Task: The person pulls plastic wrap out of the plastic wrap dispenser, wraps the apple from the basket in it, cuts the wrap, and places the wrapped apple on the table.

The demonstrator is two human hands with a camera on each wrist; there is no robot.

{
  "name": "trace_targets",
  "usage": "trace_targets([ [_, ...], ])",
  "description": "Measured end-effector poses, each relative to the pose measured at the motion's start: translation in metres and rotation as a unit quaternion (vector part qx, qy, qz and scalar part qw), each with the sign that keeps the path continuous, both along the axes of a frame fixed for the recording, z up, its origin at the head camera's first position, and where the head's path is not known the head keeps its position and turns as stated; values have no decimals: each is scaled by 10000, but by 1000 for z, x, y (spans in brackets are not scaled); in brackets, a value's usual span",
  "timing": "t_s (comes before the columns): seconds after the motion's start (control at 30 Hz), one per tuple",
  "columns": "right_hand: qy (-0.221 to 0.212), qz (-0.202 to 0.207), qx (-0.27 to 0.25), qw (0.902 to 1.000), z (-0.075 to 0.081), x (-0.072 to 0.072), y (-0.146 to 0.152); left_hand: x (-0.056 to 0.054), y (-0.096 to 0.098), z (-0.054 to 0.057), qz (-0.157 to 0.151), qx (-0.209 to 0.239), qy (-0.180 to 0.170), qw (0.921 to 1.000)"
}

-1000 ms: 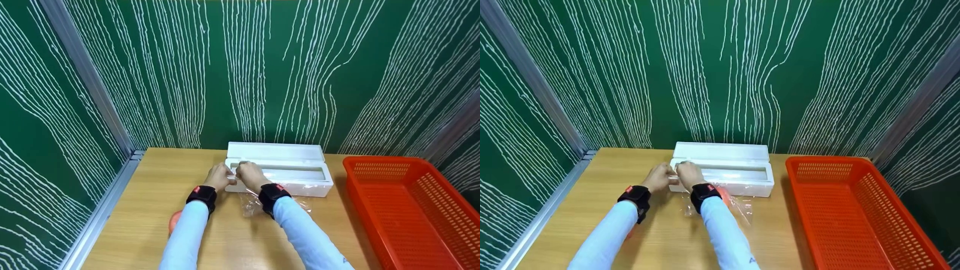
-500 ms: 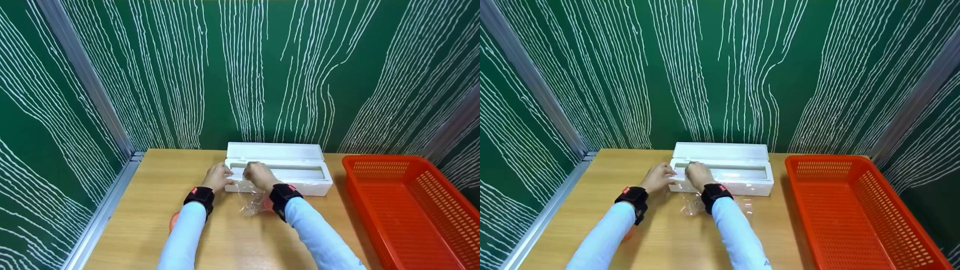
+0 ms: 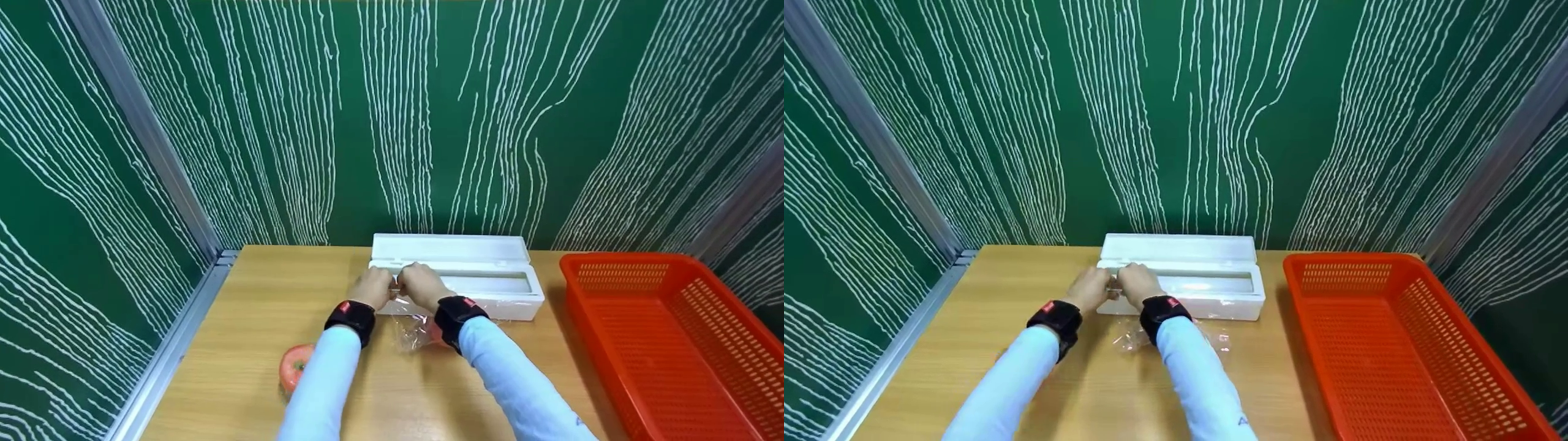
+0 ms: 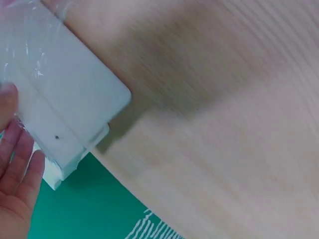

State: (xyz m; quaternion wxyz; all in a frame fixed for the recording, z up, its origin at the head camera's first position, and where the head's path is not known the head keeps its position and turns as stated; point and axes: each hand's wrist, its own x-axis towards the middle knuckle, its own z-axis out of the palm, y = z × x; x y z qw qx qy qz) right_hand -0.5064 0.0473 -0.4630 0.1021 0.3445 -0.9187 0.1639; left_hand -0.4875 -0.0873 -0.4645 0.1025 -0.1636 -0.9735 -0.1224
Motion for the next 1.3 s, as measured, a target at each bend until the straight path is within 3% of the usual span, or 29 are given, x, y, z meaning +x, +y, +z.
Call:
trace_targets([
  [0.07,-59,-84,47,9999,-1,-1,-1,1,2,-3,161,-62,186,9997],
  [0.23,-218,-89,-13,9997,1,-4,-2,2,5,-7,184,-6,676,9975],
  [0.4,-26,44,-97,9999,4,-5,-1,2,3,-10,177,-110,1137,9933],
  [0.67,-372,-191,27,9991,8,-3,18,4,3,-10,131,45,913,9957],
  [0.87,-586,-463,175,9971,12,-1,33,4,6,-10,295,325,703,9966],
  [1.3,-958,-756,120,9925,12,1,52,8,5,-7,167,352,653,9971],
])
